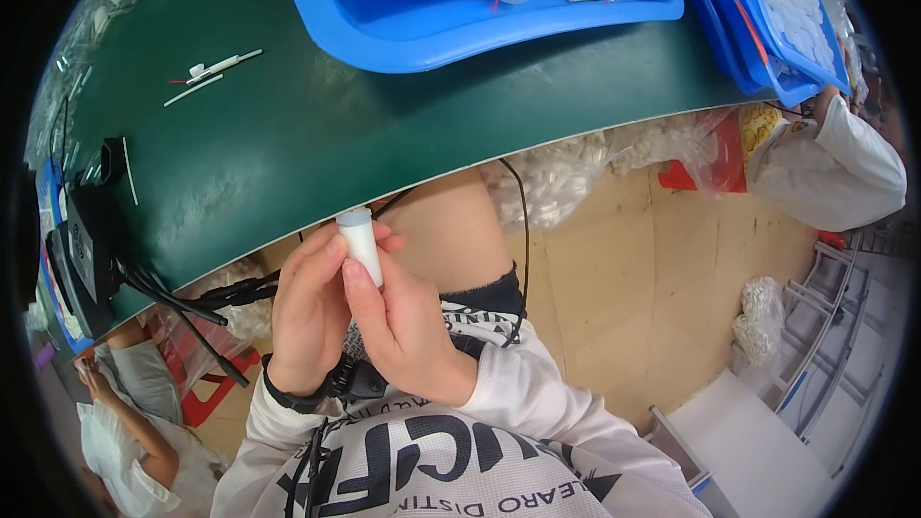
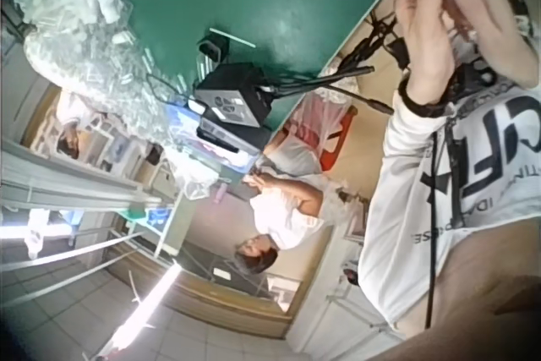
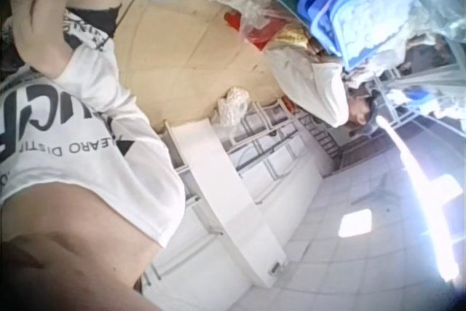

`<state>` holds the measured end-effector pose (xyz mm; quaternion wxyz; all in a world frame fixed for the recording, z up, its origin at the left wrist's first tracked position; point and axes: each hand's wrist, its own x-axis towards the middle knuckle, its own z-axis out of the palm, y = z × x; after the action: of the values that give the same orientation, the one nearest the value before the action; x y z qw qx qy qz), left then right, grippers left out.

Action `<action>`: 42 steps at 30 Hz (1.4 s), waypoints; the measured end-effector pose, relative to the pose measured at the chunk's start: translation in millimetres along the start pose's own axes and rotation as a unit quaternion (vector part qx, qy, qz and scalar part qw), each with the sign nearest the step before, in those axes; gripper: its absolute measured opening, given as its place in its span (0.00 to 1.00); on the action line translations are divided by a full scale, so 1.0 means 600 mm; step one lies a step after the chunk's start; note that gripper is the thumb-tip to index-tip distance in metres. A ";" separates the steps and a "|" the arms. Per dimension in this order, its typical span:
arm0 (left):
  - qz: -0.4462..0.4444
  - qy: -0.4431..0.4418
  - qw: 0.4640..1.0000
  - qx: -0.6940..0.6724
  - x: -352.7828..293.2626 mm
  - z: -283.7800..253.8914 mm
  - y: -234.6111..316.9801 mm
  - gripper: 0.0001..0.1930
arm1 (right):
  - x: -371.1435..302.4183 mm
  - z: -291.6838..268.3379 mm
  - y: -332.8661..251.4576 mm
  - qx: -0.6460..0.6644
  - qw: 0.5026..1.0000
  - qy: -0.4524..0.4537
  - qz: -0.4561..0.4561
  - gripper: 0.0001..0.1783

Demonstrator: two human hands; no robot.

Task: The person repeatedly picks up white cylindrical foam pieces and clear plastic tubes from a green table. They insert the foam into the tubes, sometimes adding a small white cap or plug, and place the assembled units into blue trays. The process is repetitive and involves handling small parts by hand.

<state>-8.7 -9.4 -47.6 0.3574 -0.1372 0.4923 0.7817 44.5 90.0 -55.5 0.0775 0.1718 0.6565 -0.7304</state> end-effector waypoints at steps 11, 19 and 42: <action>-0.038 0.012 0.999 0.017 0.000 0.001 0.019 0.18 | 0.003 0.001 -0.016 0.033 0.999 -0.015 0.030 0.15; 0.038 -0.056 0.997 -0.037 0.005 0.010 -0.011 0.19 | 0.014 -0.045 -0.030 -0.156 0.986 -0.032 -0.052 0.10; 0.294 0.071 0.908 0.291 -0.006 0.016 -0.033 0.15 | 0.016 -0.145 -0.011 -0.009 0.985 0.082 -0.148 0.10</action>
<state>9.1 2.4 -54.4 0.1001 0.0687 0.7397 0.6619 46.4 177.3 -59.8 -0.0843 0.1310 0.6851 -0.7115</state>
